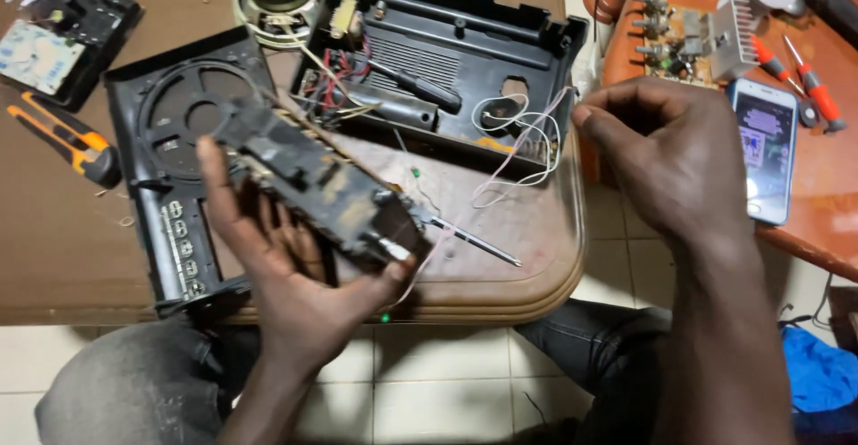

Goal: The person holds a circuit board with an LCD screen and uses a screwdriver to adjust components on the board. They repeatedly probe and turn small parts while the board remains in hand.

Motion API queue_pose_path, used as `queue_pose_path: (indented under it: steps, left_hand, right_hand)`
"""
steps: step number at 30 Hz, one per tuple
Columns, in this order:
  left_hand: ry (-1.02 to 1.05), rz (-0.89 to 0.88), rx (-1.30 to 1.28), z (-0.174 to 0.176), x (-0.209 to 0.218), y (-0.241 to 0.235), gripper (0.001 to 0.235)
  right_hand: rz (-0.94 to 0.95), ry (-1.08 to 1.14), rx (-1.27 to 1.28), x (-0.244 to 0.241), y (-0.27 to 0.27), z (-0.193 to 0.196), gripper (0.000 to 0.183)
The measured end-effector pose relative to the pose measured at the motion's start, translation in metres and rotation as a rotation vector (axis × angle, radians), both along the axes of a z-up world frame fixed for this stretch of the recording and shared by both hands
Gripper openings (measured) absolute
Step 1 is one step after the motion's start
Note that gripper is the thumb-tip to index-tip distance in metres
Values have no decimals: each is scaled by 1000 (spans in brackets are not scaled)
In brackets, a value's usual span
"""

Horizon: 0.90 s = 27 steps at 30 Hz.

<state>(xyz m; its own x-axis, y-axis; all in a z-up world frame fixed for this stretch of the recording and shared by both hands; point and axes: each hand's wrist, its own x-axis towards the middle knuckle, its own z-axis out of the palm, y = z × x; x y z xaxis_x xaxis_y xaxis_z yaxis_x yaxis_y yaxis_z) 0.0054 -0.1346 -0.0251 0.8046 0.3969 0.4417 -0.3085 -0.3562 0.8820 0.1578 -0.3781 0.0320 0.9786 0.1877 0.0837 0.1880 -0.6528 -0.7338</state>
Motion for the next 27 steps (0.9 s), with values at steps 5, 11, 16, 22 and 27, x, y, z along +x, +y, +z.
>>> queue_pose_path:
  steps: [5, 11, 16, 22, 27]
  left_hand:
    - [25, 1, 10, -2, 0, -1, 139]
    - [-28, -81, -132, -4, 6, -3, 135]
    - [8, -98, -138, -1, 6, -4, 138]
    - [20, -60, -33, -3, 4, 1, 141]
    - [41, -75, -97, 5, 3, -2, 139]
  right_hand:
    - [143, -195, -37, 24, 34, -13, 8]
    - [204, 67, -362, 46, 70, -10, 34]
    - [145, 288, -586, 48, 79, -4, 46]
    - [162, 269, -631, 37, 83, 7, 16]
    - [178, -124, -398, 46, 58, -23, 33]
